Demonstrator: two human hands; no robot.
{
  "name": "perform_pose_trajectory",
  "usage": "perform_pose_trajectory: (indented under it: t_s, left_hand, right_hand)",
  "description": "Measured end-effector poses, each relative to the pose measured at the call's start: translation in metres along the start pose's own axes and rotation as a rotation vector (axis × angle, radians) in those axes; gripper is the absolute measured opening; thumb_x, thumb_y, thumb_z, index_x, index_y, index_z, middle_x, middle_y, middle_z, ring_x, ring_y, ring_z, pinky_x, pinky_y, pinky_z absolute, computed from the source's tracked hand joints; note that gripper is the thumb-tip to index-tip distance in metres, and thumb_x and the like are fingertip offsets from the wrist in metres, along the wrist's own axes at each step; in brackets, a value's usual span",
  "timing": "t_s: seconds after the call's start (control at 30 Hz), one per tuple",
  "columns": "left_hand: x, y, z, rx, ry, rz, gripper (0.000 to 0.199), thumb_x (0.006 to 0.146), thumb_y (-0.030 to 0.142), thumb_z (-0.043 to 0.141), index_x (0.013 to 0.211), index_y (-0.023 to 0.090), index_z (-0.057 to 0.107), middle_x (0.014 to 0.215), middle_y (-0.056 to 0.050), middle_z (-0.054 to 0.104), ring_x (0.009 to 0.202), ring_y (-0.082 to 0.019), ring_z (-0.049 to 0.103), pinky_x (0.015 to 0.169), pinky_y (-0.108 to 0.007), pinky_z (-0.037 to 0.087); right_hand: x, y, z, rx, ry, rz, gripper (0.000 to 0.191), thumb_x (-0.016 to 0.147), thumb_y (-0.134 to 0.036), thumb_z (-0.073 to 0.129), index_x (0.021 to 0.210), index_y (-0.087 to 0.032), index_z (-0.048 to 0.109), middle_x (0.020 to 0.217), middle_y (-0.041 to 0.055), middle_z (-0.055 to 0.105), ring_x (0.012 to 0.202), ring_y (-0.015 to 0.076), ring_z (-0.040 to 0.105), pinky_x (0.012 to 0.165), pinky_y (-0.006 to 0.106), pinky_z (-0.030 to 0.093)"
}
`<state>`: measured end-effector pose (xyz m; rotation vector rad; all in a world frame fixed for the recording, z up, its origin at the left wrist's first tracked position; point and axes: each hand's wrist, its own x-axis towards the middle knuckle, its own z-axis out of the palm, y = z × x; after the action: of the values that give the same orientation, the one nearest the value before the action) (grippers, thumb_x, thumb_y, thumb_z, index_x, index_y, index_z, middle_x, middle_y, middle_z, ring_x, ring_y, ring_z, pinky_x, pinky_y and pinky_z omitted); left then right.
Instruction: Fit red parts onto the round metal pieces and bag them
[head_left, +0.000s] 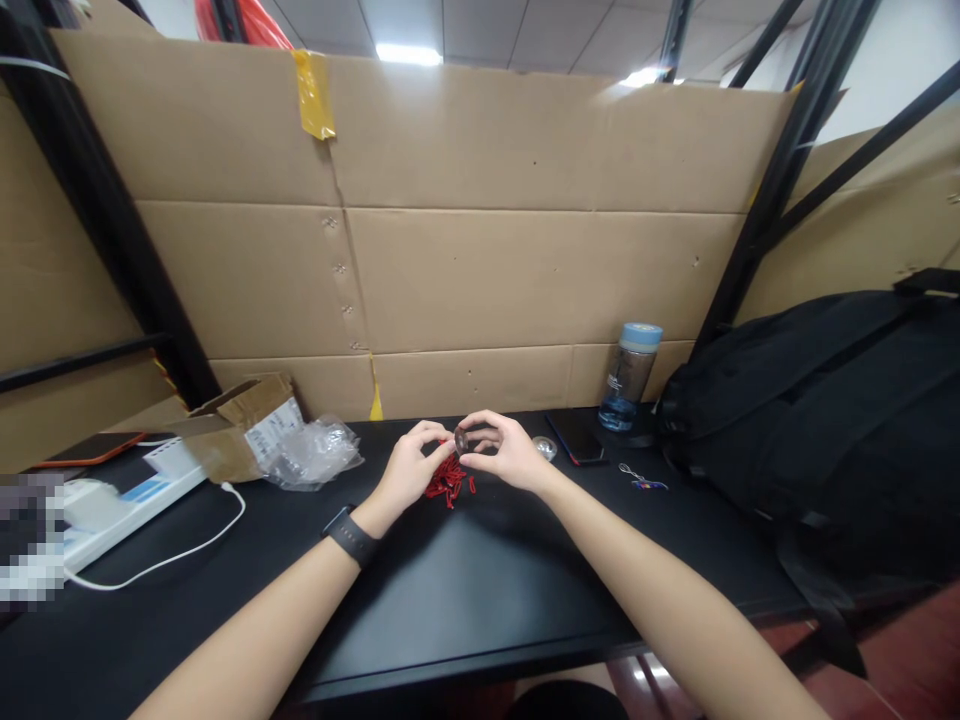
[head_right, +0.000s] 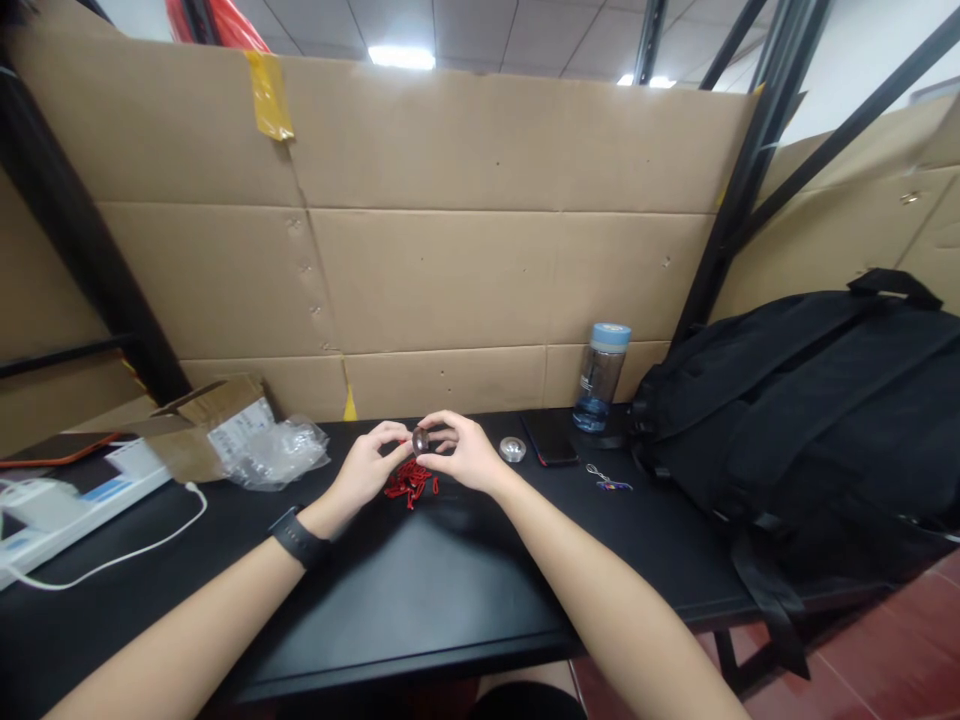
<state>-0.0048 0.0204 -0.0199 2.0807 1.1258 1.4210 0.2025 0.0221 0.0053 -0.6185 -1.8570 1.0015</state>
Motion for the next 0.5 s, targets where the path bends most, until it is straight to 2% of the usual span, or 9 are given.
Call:
perform_pose_trajectory:
  t_s: [0.17, 0.5]
  left_hand:
    - [-0.002, 0.004, 0.0, 0.022, -0.004, 0.013, 0.017, 0.091, 0.034, 0.064, 0.089, 0.02, 0.073, 0.099, -0.005, 0.066, 0.096, -0.02, 0.064, 0.09, -0.033, 0.047]
    - [-0.005, 0.017, -0.004, 0.243, 0.048, 0.099, 0.01, 0.09, 0.027, 0.063, 0.089, 0.021, 0.072, 0.101, -0.005, 0.062, 0.099, -0.021, 0.061, 0.09, -0.035, 0.047]
  right_hand:
    - [-0.002, 0.0, 0.006, 0.0, 0.017, -0.045, 0.046, 0.073, -0.029, 0.082, 0.114, -0.02, 0.063, 0.119, 0.0095, 0.068, 0.104, 0.0234, 0.071, 0.084, 0.033, 0.057]
    - [-0.004, -0.003, 0.01, 0.075, 0.012, 0.0, 0.045, 0.073, -0.031, 0.083, 0.112, -0.02, 0.063, 0.113, 0.0082, 0.068, 0.1, 0.0229, 0.073, 0.087, 0.037, 0.059]
